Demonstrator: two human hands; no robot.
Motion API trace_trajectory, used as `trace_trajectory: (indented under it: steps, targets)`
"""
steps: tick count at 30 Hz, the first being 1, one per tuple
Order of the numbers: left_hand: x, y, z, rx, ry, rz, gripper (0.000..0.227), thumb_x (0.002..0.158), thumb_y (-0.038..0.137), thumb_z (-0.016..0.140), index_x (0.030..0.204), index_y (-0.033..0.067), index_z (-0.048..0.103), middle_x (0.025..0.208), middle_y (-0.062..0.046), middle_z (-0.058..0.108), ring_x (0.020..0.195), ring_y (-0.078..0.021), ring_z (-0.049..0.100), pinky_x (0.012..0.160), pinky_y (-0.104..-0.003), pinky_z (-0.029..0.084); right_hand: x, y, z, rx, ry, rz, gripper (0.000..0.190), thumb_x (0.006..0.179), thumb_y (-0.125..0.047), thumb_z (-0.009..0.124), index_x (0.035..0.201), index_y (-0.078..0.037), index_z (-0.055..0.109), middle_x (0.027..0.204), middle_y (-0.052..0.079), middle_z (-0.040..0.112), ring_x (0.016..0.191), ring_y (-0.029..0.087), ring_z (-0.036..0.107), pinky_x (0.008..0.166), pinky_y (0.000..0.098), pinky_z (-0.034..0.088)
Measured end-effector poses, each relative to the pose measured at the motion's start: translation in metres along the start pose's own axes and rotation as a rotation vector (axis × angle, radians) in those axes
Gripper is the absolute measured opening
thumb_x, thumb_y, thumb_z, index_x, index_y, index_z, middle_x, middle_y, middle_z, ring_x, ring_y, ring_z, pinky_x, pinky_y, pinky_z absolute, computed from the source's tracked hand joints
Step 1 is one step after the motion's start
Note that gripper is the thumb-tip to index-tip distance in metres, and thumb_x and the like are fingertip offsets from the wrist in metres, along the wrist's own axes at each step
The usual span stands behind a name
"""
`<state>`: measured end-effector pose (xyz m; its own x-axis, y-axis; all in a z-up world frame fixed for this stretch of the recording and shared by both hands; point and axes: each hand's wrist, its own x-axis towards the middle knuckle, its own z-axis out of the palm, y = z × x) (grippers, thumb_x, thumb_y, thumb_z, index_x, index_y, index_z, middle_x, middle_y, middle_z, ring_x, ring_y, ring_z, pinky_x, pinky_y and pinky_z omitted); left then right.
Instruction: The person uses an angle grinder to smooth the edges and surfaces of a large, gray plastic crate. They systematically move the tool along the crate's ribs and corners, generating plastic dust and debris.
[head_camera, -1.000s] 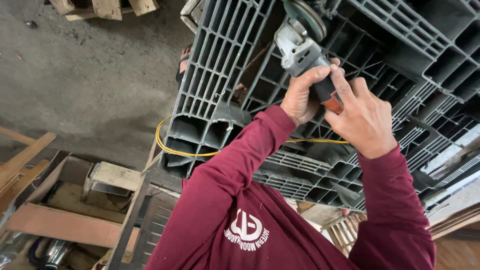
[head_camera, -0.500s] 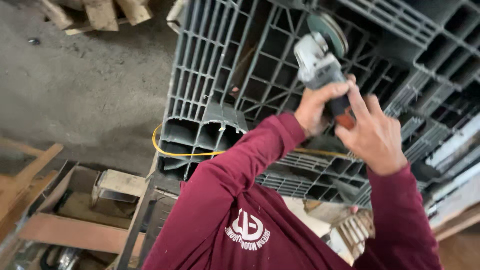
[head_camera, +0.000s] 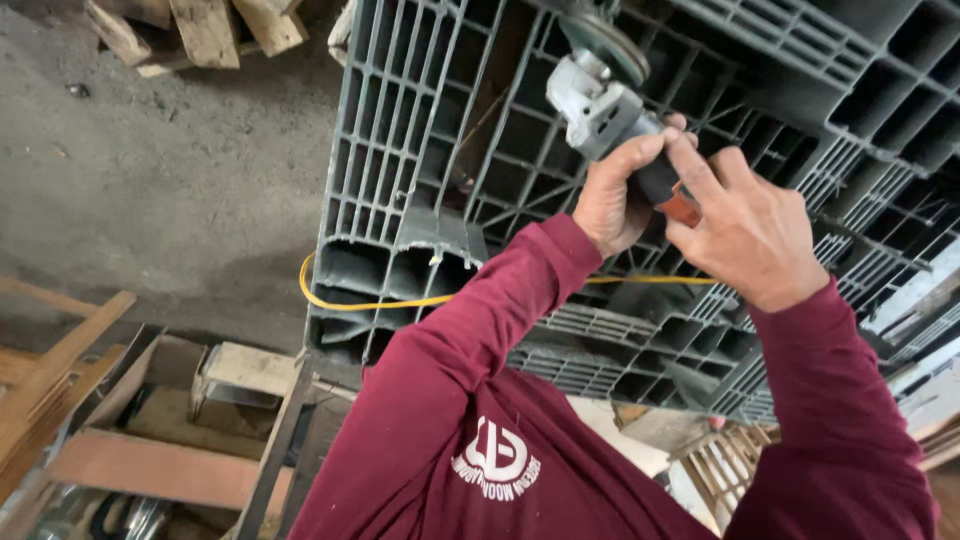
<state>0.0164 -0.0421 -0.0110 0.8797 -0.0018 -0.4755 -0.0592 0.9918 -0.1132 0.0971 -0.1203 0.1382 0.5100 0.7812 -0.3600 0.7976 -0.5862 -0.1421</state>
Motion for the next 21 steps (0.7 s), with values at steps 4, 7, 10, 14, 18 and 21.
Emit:
trace_trajectory:
  steps: [4, 7, 10, 14, 18, 21]
  targets:
    - [0.008, -0.002, -0.009, -0.013, -0.018, 0.01, 0.048, 0.097, 0.027, 0.073, 0.135, 0.0015, 0.059, 0.123, -0.011, 0.067, 0.115, -0.0244, 0.064, 0.104, -0.044, 0.052, 0.005, 0.005, 0.001, -0.019, 0.001, -0.027, 0.079, 0.079, -0.022, 0.082, 0.154, -0.017, 0.057, 0.101, 0.009, 0.059, 0.074, 0.029, 0.068, 0.059, 0.041, 0.054]
    - [0.006, -0.006, -0.011, -0.042, -0.001, -0.015, 0.049, 0.095, 0.028, 0.072, 0.135, 0.003, 0.059, 0.124, -0.01, 0.067, 0.116, -0.0242, 0.064, 0.105, -0.044, 0.051, 0.004, 0.004, 0.0, -0.029, -0.015, -0.034, 0.08, 0.077, -0.023, 0.082, 0.153, -0.016, 0.057, 0.101, 0.01, 0.059, 0.074, 0.03, 0.068, 0.058, 0.0415, 0.054]
    - [0.011, 0.001, -0.007, -0.019, -0.028, 0.016, 0.046, 0.097, 0.027, 0.073, 0.134, 0.0036, 0.059, 0.124, -0.01, 0.067, 0.116, -0.0249, 0.064, 0.106, -0.045, 0.051, 0.013, 0.006, -0.001, -0.041, -0.007, -0.042, 0.082, 0.075, -0.023, 0.082, 0.152, -0.017, 0.057, 0.1, 0.01, 0.059, 0.074, 0.029, 0.068, 0.056, 0.041, 0.054]
    - [0.005, -0.003, -0.006, -0.019, -0.031, -0.006, 0.046, 0.096, 0.027, 0.075, 0.133, 0.0045, 0.06, 0.123, -0.011, 0.067, 0.116, -0.0253, 0.064, 0.104, -0.047, 0.051, 0.006, 0.008, 0.003, -0.045, -0.02, -0.022, 0.08, 0.079, -0.026, 0.083, 0.154, -0.018, 0.057, 0.101, 0.009, 0.059, 0.073, 0.027, 0.068, 0.056, 0.0401, 0.053]
    - [0.006, -0.003, -0.006, -0.003, -0.018, -0.006, 0.047, 0.095, 0.027, 0.076, 0.133, 0.0044, 0.06, 0.123, -0.011, 0.067, 0.116, -0.0252, 0.064, 0.106, -0.046, 0.051, 0.003, 0.012, 0.005, -0.073, -0.029, -0.035, 0.083, 0.078, -0.024, 0.082, 0.156, -0.018, 0.057, 0.099, 0.008, 0.058, 0.074, 0.025, 0.068, 0.056, 0.0384, 0.054]
    - [0.006, -0.001, -0.005, -0.004, -0.026, 0.016, 0.046, 0.096, 0.027, 0.077, 0.133, 0.0041, 0.06, 0.123, -0.011, 0.067, 0.117, -0.0251, 0.064, 0.106, -0.046, 0.051, 0.006, 0.011, 0.005, -0.066, -0.028, -0.041, 0.083, 0.076, -0.024, 0.082, 0.155, -0.017, 0.057, 0.099, 0.008, 0.058, 0.073, 0.025, 0.068, 0.054, 0.0381, 0.053]
